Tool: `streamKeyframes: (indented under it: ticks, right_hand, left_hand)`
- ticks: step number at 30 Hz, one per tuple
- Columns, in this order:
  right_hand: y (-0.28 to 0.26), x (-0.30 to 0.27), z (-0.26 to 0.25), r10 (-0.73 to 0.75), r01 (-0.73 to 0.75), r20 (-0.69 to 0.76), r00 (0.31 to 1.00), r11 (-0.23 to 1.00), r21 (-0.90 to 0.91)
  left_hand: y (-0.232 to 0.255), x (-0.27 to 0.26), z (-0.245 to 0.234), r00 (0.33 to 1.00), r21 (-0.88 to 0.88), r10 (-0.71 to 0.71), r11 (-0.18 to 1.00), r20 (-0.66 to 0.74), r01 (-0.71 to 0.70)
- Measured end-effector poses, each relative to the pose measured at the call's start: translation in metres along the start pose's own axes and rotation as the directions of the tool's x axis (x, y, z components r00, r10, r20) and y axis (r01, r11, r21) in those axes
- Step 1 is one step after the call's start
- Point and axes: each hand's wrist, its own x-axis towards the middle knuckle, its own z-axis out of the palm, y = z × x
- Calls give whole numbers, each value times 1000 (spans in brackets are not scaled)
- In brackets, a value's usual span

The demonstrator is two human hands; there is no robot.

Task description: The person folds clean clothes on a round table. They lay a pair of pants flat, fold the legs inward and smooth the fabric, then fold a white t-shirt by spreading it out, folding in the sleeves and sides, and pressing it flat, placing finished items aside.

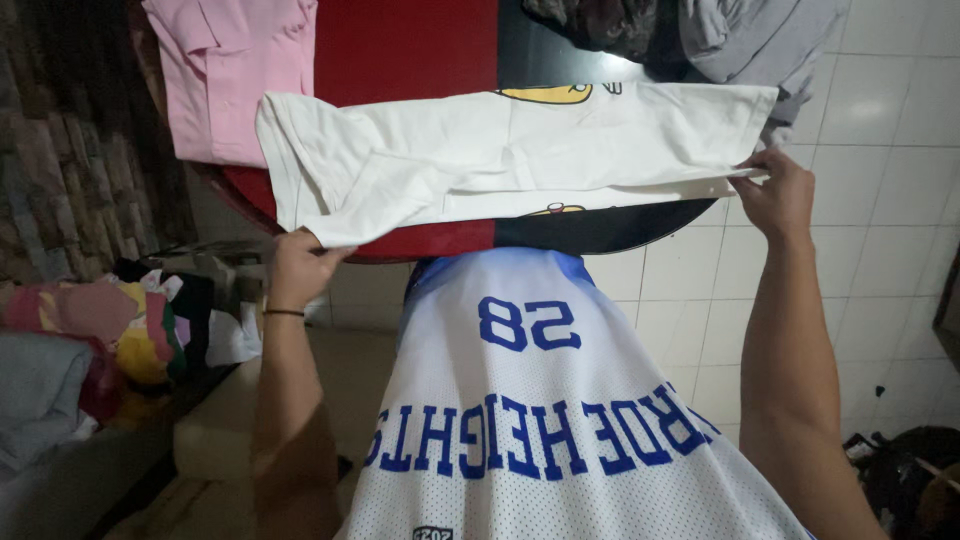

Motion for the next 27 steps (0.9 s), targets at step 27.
streamKeyframes:
  ticks: [27]
  right_hand:
    - [-106, -1, 105, -256, 277, 171, 952, 954, -112]
  left_hand:
    - [-48, 169, -68, 994, 384, 88, 922, -71, -54]
